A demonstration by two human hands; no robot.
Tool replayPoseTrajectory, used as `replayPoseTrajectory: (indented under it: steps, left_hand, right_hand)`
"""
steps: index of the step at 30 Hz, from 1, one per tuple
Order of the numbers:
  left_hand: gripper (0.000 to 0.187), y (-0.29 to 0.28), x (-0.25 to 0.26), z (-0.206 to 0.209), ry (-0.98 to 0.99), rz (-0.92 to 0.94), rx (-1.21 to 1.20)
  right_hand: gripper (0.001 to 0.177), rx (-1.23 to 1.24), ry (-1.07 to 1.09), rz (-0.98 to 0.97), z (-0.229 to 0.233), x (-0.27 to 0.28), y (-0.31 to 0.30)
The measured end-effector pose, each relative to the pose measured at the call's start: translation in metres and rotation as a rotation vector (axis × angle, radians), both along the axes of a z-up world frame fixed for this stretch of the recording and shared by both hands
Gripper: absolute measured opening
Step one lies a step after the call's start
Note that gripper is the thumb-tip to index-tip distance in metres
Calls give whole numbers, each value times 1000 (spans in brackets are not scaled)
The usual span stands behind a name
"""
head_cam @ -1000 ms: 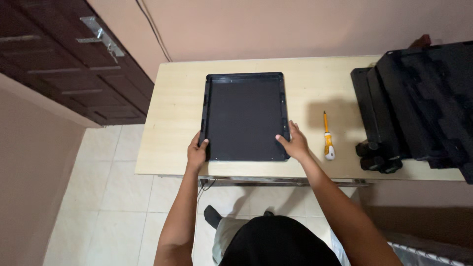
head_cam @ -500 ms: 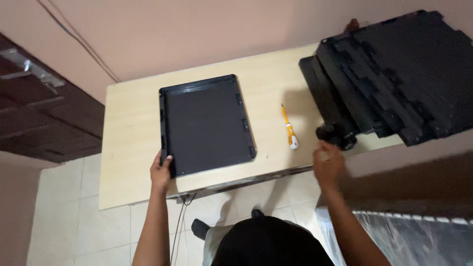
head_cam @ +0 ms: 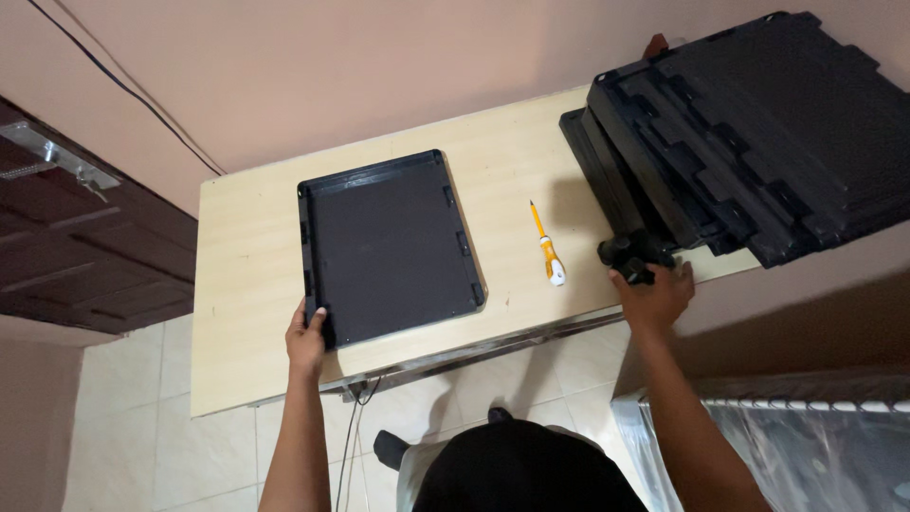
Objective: The person uses a screwdriver to remove screws from a black plastic frame, separates the frame into two pieces, and then attaches a small black plastic connector to a long black plastic strip. The person handles several small black plastic connectors and a screwdriver on a light-colored table.
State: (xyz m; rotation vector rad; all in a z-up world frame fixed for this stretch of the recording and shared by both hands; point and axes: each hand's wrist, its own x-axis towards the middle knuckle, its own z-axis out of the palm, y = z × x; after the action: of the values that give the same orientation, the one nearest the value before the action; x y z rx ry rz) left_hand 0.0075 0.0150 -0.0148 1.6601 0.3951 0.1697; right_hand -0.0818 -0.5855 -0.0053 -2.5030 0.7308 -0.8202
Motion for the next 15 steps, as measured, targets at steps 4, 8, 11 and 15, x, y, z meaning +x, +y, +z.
replayPoseTrajectory:
  steps: [4, 8, 11, 15]
  left_hand:
    - [45, 0, 1, 0, -5, 1, -37]
    - [45, 2, 3, -4, 12, 12, -42]
    - [45, 1, 4, -5, -66, -18, -96]
    - [44, -1, 1, -1, -5, 0, -25]
  right_hand:
    - [61, 77, -96, 25, -22, 6, -2]
    - [57, 179, -109, -5, -29, 10, 1]
    - [57, 79, -130, 23, -31, 11, 2]
    - [53, 68, -156, 55, -35, 15, -2]
